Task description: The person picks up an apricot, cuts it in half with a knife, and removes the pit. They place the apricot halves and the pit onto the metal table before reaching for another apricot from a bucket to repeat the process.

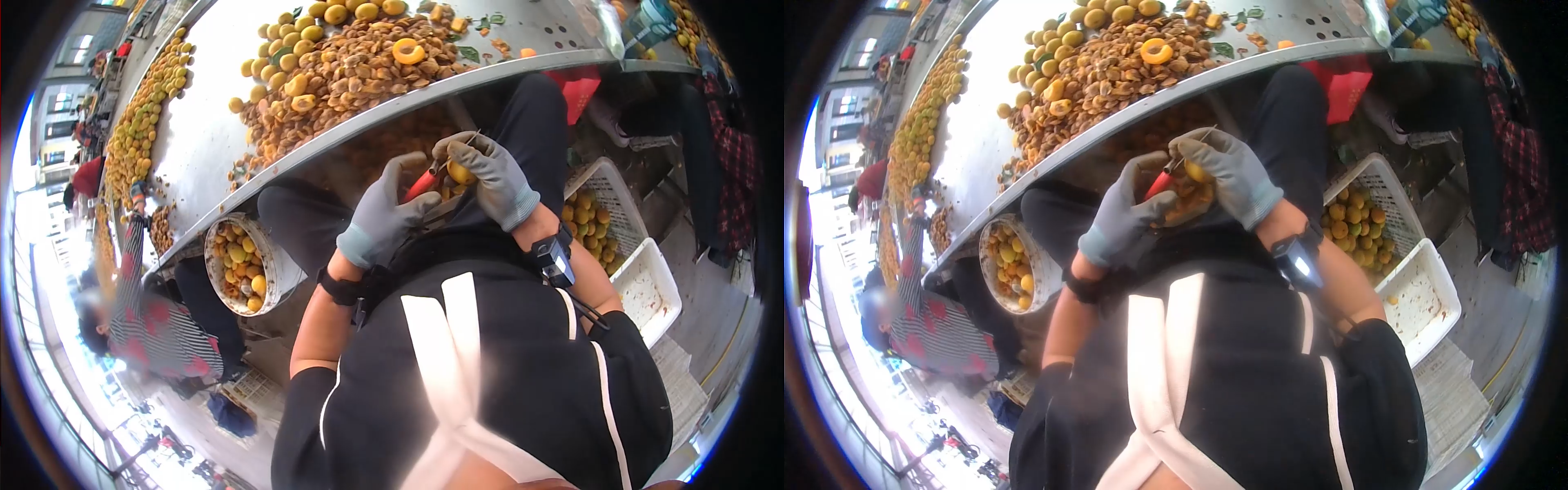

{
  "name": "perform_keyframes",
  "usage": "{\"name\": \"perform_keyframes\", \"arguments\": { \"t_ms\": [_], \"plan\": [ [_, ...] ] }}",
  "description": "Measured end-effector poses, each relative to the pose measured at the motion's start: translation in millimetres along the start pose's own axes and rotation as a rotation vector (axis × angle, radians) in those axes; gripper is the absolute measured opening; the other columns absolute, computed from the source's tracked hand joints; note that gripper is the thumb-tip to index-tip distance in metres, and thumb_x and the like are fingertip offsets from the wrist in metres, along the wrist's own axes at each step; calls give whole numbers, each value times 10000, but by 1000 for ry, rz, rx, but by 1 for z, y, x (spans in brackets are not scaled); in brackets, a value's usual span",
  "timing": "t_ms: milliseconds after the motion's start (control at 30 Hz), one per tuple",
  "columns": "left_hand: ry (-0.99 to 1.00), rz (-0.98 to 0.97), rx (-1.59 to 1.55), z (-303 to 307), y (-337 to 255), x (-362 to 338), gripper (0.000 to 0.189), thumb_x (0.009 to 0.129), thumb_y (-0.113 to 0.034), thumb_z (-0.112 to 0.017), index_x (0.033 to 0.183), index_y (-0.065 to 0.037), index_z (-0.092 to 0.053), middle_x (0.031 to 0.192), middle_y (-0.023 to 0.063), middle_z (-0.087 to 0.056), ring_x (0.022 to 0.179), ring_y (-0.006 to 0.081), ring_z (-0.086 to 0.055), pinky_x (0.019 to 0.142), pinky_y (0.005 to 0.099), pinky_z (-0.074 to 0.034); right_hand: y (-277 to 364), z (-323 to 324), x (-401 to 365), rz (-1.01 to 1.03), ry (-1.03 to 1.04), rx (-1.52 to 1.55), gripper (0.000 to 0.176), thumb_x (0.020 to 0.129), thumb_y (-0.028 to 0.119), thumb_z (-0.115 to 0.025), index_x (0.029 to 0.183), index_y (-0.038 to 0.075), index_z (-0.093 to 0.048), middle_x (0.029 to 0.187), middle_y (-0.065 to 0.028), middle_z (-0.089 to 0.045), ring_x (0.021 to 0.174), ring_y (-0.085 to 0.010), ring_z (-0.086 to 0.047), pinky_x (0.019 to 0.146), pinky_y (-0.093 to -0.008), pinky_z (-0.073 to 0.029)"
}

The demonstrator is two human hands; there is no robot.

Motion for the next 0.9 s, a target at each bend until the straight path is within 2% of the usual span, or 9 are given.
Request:
{"name": "perform_keyframes", "arguments": {
  "t_ms": [67, 133, 200, 400, 467, 567, 633, 733, 900],
  "plan": [
    [-134, -133, 155, 9, -12, 0, 421, 860, -210, -707, 1183, -12, -523, 883, 81, -622, 831, 127, -592, 753, 268, -488, -3, -5, 1, -64, 32, 202, 284, 943, 180, -601, 1169, 8, -596, 1091, -92, -635, 992, -172, -608, 887, -301, -496],
    [-179, -194, 375, 11, -24, -3, 392, 888, -171, -666, 1215, -12, -520, 976, 22, -610, 885, 100, -566, 820, 263, -476, -4, -12, 1, -131, 59, 404, 285, 933, 110, -608, 1195, 4, -577, 1123, -101, -627, 1045, -179, -600, 927, -310, -495],
    [-184, -142, 259, 16, -24, -6, 359, 896, -174, -657, 1194, -14, -535, 930, 4, -596, 841, 87, -549, 781, 249, -469, 9, -25, -1, -75, 159, 530, 417, 912, 69, -613, 1299, -6, -477, 1239, -128, -569, 1163, -226, -560, 1007, -344, -475],
    [-136, -44, -2, 19, -19, -25, 237, 923, -168, -624, 1106, -26, -577, 834, -31, -553, 705, 42, -482, 637, 196, -423, 35, -27, -6, 88, 137, 221, 461, 845, -15, -649, 1271, 26, -479, 1289, -132, -540, 1197, -245, -548, 1041, -345, -454],
    [-131, -46, -51, 17, -19, -31, 214, 928, -160, -614, 1094, -30, -579, 818, -34, -549, 677, 36, -470, 610, 186, -410, 50, -37, -10, 163, 193, -181, 512, 818, -6, -672, 1292, 34, -482, 1291, -114, -540, 1144, -201, -567, 1004, -311, -459],
    [-70, 8, 26, 15, -18, -39, 195, 927, -140, -604, 1086, -29, -582, 805, -26, -555, 677, 24, -479, 593, 176, -404, 57, -54, -10, 171, 308, -128, 570, 783, 7, -695, 1312, 39, -484, 1263, -93, -555, 1100, -160, -572, 959, -290, -467],
    [-37, -58, 122, 11, -31, -42, 250, 859, -216, -701, 1004, -44, -593, 790, 147, -641, 692, 246, -637, 656, 324, -488, 55, -62, -12, 142, 338, -82, 587, 772, 12, -699, 1318, 38, -484, 1242, -90, -565, 1093, -155, -573, 953, -290, -468],
    [-106, -312, 313, 15, -42, -44, 256, 837, -186, -703, 1018, -53, -579, 776, 185, -617, 712, 359, -631, 640, 369, -485, 52, -67, -13, 122, 377, -77, 591, 759, 5, -698, 1310, 38, -488, 1207, -90, -582, 1096, -162, -577, 954, -300, -473],
    [-174, -359, 368, 19, -50, -52, 278, 816, -146, -691, 1047, -68, -556, 758, 196, -604, 727, 411, -610, 615, 399, -477, 52, -84, -11, 165, 420, 51, 530, 752, -28, -693, 1244, 49, -511, 1191, -104, -592, 1149, -217, -579, 991, -349, -475]
  ]
}}
Point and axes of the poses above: each hand's wrist, its own x-axis towards the middle knuckle, its own z-axis out of the back of the hand, y = z × x, the point moved 8 cm from there along x, towards the middle knuckle
